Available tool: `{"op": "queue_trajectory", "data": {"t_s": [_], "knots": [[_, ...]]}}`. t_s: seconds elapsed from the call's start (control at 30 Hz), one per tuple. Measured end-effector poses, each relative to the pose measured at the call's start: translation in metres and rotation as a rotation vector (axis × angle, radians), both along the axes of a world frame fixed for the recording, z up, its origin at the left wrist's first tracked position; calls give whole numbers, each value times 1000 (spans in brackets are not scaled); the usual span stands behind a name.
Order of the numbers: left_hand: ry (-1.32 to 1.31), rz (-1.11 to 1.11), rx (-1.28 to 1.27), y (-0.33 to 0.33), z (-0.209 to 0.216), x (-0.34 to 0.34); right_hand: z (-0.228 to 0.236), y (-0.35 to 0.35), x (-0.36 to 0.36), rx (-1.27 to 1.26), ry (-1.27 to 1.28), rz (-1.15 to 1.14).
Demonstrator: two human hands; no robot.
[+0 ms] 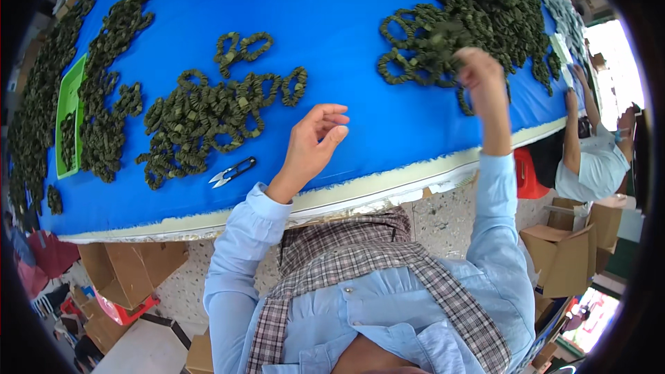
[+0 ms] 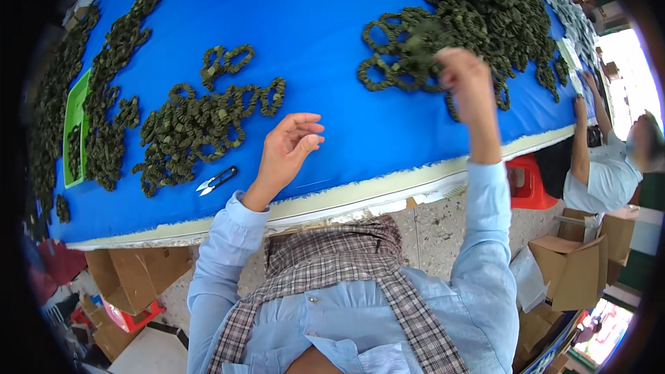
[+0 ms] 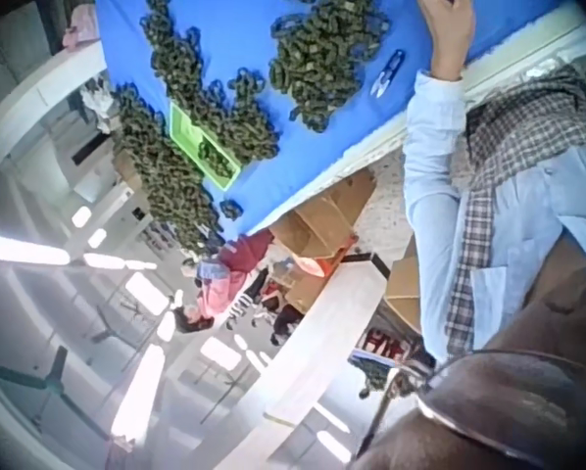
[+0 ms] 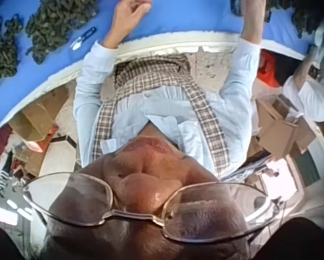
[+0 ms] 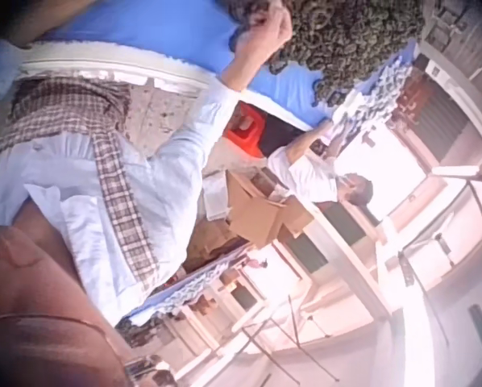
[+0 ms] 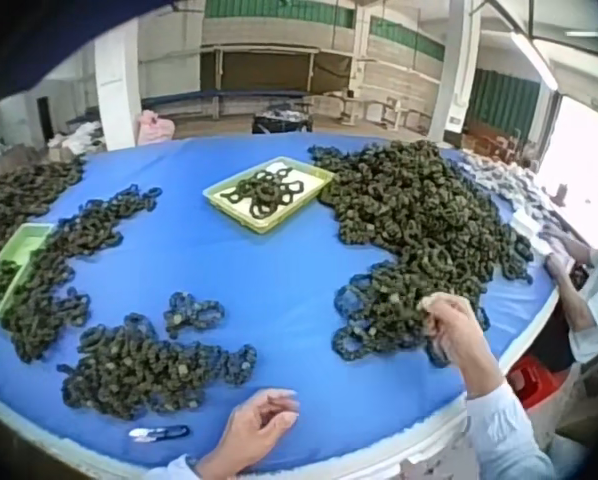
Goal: The person repeatedly picks up green coiled cord segments from a blue table, joins them end-to-end by hand, and uses small scissors to trim the ends. The person places the finished joined segments back onto the table. Another person briefly adds more cord segments to the table.
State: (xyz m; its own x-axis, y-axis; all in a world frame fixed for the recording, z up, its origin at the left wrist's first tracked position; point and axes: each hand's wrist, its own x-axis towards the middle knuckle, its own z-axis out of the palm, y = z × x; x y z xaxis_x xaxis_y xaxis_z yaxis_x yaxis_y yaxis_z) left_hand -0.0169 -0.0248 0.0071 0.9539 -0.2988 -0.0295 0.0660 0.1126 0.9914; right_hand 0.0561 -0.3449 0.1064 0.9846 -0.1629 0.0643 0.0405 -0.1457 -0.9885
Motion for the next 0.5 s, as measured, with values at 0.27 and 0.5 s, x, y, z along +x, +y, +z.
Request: {"op": "queue_trajectory", "data": {"t_s": [0.27,0.5], "knots": [[106,28,-223,4,-3,6,-16,25,68,-788,-397,-339],[143,26,-257,9,-3,5,-55,218,110,-567,-408,436]]}}
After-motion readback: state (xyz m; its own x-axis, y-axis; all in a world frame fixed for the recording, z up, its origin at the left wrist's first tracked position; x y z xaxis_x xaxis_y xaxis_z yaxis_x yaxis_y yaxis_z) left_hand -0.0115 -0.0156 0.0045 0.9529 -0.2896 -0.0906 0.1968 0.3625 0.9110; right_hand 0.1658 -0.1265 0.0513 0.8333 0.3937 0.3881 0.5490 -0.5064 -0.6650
